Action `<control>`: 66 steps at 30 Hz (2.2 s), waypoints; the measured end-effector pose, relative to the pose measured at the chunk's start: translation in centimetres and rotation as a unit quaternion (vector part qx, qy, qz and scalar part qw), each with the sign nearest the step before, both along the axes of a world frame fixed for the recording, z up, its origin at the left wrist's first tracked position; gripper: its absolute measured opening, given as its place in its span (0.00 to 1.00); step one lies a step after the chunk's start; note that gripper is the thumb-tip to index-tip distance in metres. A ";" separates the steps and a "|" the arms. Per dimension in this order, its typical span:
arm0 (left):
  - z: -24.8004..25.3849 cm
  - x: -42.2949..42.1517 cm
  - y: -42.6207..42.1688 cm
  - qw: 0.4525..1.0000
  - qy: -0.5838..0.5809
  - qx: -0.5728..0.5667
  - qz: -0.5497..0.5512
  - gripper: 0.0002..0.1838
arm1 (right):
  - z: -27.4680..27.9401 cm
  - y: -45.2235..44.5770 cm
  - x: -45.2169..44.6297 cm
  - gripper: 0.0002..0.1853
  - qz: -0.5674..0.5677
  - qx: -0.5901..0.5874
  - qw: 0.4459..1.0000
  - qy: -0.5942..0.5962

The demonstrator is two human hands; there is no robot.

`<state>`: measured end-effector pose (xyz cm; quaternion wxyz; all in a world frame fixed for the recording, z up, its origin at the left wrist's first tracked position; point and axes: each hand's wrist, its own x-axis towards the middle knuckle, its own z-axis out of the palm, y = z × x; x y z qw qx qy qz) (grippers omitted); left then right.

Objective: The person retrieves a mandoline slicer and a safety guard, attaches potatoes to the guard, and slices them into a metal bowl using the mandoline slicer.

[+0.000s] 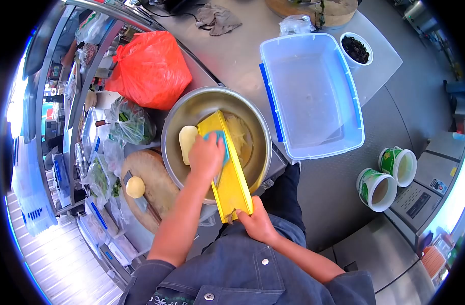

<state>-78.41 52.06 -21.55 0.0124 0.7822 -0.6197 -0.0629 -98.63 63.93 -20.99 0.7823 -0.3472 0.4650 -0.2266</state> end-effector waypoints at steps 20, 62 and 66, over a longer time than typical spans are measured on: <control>5.6 -4.9 6.5 0.998 0.013 0.059 -0.022 0.14 | 1.1 -0.9 -1.2 0.17 0.003 0.006 1.000 0.006; 6.0 9.4 12.1 0.755 0.533 -0.313 0.218 0.20 | 6.9 -7.9 -4.0 0.20 -0.185 0.295 0.908 -0.232; 5.5 9.7 13.4 0.723 0.560 -0.335 0.228 0.20 | 7.0 -8.2 -4.4 0.19 -0.184 0.287 0.903 -0.261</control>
